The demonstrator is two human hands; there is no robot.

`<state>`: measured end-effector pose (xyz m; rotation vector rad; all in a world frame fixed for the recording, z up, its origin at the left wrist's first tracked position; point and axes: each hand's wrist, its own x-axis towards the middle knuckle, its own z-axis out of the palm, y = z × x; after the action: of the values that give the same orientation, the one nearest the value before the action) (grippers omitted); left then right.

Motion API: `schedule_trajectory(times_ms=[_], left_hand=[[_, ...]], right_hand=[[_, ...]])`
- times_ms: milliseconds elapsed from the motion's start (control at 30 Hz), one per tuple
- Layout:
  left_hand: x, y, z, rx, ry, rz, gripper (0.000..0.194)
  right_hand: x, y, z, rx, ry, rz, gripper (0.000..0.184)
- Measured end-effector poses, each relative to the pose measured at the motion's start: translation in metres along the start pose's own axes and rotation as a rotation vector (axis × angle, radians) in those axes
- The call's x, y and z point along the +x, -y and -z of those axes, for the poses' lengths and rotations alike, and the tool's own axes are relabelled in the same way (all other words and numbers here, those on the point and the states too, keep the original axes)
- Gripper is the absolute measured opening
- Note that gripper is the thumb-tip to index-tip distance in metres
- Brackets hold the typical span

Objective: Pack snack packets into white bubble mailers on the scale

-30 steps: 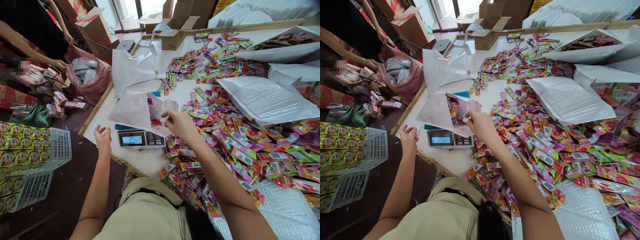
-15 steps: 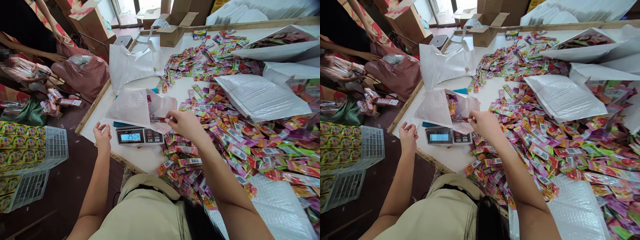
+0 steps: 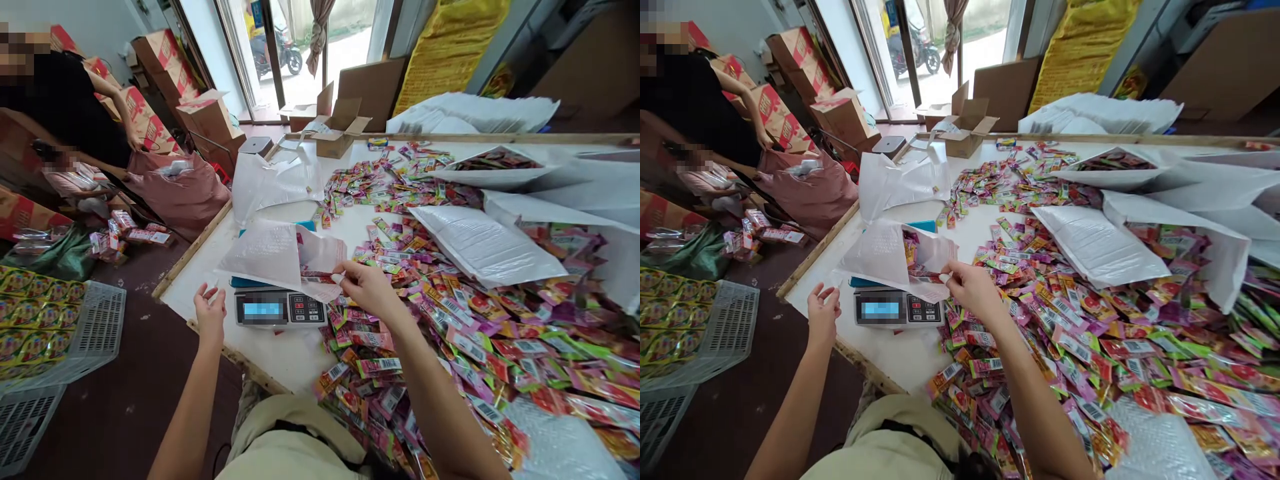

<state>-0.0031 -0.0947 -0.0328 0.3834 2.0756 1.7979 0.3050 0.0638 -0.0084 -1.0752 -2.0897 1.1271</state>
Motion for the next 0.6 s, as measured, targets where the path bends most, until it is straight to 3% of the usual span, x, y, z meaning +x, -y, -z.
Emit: schedule_trajectory(times_ms=[267, 467, 600], left_hand=[[-0.005, 0.008, 0.006, -0.049, 0.002, -0.004, 0.061], [-0.010, 0.003, 0.006, -0.016, -0.044, 0.038, 0.053], [-0.013, 0.005, 0.003, -0.026, -0.007, 0.063, 0.052]], right_hand=[[0.027, 0.005, -0.040, 0.192, 0.143, -0.014, 0.019], [0.031, -0.010, -0.046, 0.284, 0.039, -0.016, 0.025], [0.038, -0.005, -0.050, 0.301, 0.129, -0.053, 0.027]])
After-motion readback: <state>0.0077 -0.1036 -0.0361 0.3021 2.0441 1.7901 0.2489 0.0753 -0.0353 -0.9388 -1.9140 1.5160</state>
